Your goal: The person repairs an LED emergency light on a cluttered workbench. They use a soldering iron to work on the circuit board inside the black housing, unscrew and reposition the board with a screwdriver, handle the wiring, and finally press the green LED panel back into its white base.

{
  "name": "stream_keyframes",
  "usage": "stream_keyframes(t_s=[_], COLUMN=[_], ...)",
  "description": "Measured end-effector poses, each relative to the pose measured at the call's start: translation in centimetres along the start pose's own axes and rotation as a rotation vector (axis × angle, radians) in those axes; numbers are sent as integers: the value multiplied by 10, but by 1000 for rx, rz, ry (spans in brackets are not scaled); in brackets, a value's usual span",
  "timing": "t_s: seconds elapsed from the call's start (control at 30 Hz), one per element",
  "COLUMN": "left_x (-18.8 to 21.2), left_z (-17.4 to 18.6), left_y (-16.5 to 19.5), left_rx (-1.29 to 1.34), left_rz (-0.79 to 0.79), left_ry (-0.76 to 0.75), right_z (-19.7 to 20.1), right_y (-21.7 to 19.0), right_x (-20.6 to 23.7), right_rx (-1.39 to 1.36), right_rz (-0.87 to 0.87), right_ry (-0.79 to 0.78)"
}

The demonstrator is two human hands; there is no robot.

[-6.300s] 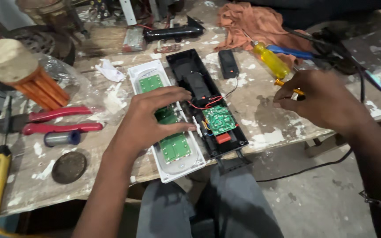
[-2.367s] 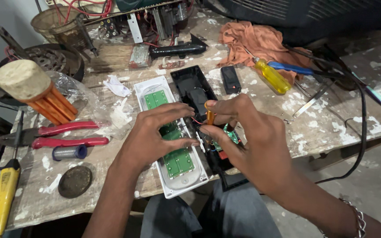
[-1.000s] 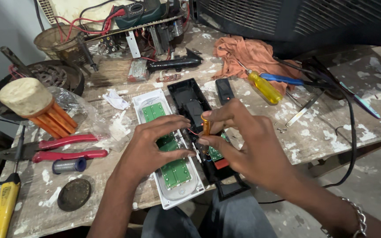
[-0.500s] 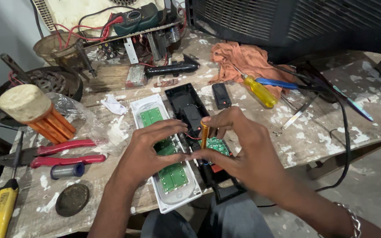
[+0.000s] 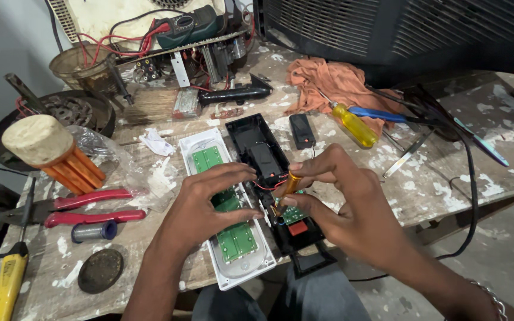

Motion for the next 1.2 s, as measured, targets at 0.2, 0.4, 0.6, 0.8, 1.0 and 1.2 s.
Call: stream_keyframes(t_s=[0.2, 0.4, 0.6, 0.8, 1.0, 1.2], left_x=[3, 3, 4, 5, 6, 8], left_z=[0, -1, -4, -5, -1, 3], left_y=[-6, -12, -18, -23, -25, -29], left_rx=[-5, -19, -13, -18, -25, -10], left_rz=[32, 28, 13, 29, 18, 28], left_ry=[-20, -22, -17, -22, -16, -25], right_z=[-10, -21, -24, -26, -36, -39], right_y=[1, 0, 7, 7, -3, 2], right_x=[2, 7, 5, -3, -9, -6], right_rx=[51, 123, 95, 39, 39, 144], right_rz=[15, 53, 22, -2, 143, 6], right_ry=[-32, 67, 66, -83, -62, 177])
Point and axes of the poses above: each hand's wrist, its own x-axis away from the middle knuckle, its own z-axis out of the back of the hand, y = z × x, the point moved 6 cm from there along -x, towards the middle knuckle, and after that the axes turned 5 degrees about -x, right-handed, at the moved point
